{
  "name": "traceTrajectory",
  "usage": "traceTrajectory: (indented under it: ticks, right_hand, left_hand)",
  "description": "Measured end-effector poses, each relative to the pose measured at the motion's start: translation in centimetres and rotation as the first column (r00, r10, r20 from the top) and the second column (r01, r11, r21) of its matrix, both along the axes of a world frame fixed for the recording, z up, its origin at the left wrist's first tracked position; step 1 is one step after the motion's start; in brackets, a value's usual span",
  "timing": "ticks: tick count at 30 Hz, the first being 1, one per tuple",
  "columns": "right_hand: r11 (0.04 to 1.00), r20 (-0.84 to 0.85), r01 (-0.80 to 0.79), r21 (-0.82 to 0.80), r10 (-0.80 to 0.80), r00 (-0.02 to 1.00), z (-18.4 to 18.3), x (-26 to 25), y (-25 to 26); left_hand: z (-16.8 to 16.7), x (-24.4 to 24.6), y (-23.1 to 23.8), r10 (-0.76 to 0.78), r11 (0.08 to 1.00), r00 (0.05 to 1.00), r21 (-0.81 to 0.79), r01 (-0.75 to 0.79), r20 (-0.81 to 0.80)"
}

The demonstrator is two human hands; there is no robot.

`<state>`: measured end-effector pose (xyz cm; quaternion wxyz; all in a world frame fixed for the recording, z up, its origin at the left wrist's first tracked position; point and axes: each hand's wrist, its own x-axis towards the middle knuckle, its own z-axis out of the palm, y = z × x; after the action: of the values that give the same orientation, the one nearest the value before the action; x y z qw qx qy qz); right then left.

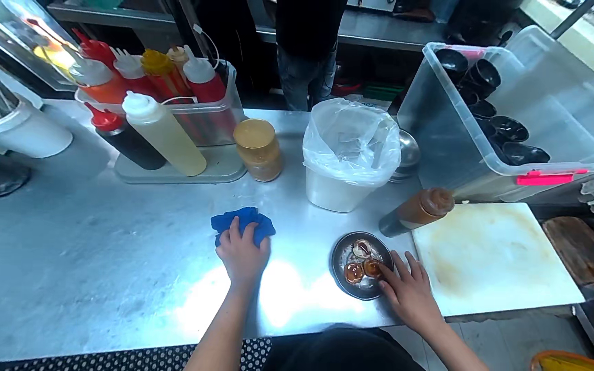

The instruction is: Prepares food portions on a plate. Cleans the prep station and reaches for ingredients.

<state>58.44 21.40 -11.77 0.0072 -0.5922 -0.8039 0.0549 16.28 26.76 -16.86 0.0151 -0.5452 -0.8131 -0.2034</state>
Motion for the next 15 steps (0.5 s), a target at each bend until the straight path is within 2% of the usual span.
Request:
traceTrajectory:
  ticks: [5,10,15]
  right_hand:
    - [0.998,-0.049,-0.053,-0.023,0.052,0.997,0.6,-0.6,-1.1]
    - [1.0,-0.051,-0.005,-0.008,0.005,0.999,0.1,-0.8,-0.3]
    - [0.997,-0.091,-0.067,-0.027,0.064,0.994,0.6,-1.1,-1.3]
  left_hand:
    - [0.0,0.0,-0.1,-0.008,1.0,1.0,0.006,0.008,0.004]
    - [-0.1,-0.1,0.0,-0.004,1.0,1.0,0.011,0.004,-0.008]
    - [-0.1,-0.1,0.1,-0.004,1.0,1.0,-0.004,0.004,-0.002]
